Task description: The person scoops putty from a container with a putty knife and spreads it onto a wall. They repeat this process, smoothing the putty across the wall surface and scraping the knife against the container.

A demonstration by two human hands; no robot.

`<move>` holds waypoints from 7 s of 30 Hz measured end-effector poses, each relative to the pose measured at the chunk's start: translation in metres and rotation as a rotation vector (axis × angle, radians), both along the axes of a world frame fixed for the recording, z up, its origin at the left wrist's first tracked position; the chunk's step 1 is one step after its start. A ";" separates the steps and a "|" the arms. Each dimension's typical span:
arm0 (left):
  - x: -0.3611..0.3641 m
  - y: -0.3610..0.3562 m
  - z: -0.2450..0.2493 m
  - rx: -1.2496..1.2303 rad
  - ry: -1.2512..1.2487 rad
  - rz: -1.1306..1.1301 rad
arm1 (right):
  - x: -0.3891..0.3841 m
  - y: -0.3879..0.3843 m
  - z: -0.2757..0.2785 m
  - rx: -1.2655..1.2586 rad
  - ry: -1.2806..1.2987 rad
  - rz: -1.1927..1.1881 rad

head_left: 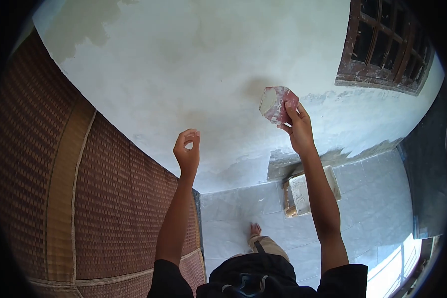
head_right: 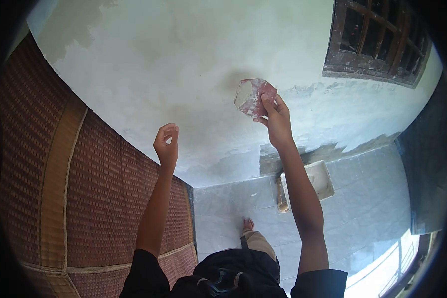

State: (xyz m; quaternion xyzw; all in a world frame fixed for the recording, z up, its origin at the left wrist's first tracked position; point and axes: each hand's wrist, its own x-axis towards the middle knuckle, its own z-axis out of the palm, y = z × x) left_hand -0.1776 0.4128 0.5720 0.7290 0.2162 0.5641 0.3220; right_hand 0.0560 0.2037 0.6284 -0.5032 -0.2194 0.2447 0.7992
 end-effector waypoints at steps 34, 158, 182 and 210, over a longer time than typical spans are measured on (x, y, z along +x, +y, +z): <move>0.086 -0.409 -0.330 -0.907 0.369 -0.136 | 0.163 -0.391 -0.381 -0.770 0.014 -0.066; -0.024 0.048 0.193 0.256 -0.087 0.268 | 0.016 0.102 0.271 0.375 -0.797 0.316; 0.029 0.189 0.233 0.841 0.081 0.593 | -0.016 0.190 0.298 0.369 -1.974 -0.835; 0.028 0.195 0.231 0.868 0.092 0.590 | -0.009 0.219 0.269 -0.045 -2.139 -1.112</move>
